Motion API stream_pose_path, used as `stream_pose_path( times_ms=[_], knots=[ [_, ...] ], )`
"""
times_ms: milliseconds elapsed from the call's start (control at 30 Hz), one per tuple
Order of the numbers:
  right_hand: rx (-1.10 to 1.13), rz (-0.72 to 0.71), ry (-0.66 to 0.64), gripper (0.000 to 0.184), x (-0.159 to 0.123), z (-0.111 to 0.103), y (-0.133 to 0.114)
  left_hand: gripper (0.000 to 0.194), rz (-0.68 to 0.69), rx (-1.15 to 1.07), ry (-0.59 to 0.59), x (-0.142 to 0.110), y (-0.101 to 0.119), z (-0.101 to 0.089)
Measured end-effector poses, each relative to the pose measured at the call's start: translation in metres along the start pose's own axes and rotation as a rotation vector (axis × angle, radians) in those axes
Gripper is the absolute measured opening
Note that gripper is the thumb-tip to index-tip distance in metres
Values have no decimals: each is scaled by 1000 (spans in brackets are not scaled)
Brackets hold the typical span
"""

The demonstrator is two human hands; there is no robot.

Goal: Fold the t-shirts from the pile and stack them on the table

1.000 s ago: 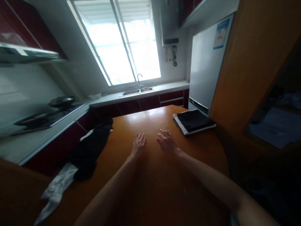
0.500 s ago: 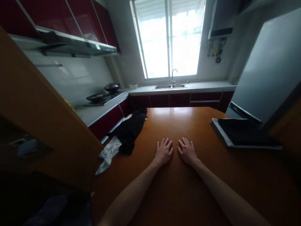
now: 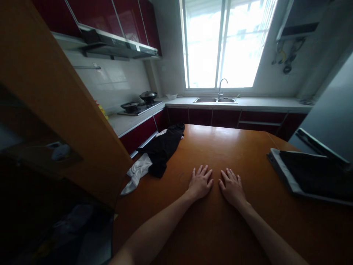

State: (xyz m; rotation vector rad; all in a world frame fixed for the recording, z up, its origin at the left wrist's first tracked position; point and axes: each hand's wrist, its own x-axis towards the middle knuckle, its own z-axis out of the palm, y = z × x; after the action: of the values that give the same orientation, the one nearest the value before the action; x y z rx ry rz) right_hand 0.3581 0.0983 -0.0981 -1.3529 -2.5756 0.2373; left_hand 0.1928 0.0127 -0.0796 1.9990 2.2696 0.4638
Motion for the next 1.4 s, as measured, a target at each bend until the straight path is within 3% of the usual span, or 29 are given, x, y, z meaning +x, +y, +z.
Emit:
stream_pose_path(
  times_ms=[900, 1100, 1233, 1400],
  knots=[
    [15, 8, 11, 57, 0, 0, 1, 54, 5, -4, -12, 0, -2, 0],
    [25, 5, 11, 56, -1, 0, 1, 51, -1, -129, 7, 5, -5, 4],
    [42, -2, 12, 56, -1, 1, 3, 39, -113, -341, 73, 30, -31, -18],
    [51, -12, 27, 55, -1, 3, 4, 40, -373, -266, 341, 46, -115, -82]
  ],
)
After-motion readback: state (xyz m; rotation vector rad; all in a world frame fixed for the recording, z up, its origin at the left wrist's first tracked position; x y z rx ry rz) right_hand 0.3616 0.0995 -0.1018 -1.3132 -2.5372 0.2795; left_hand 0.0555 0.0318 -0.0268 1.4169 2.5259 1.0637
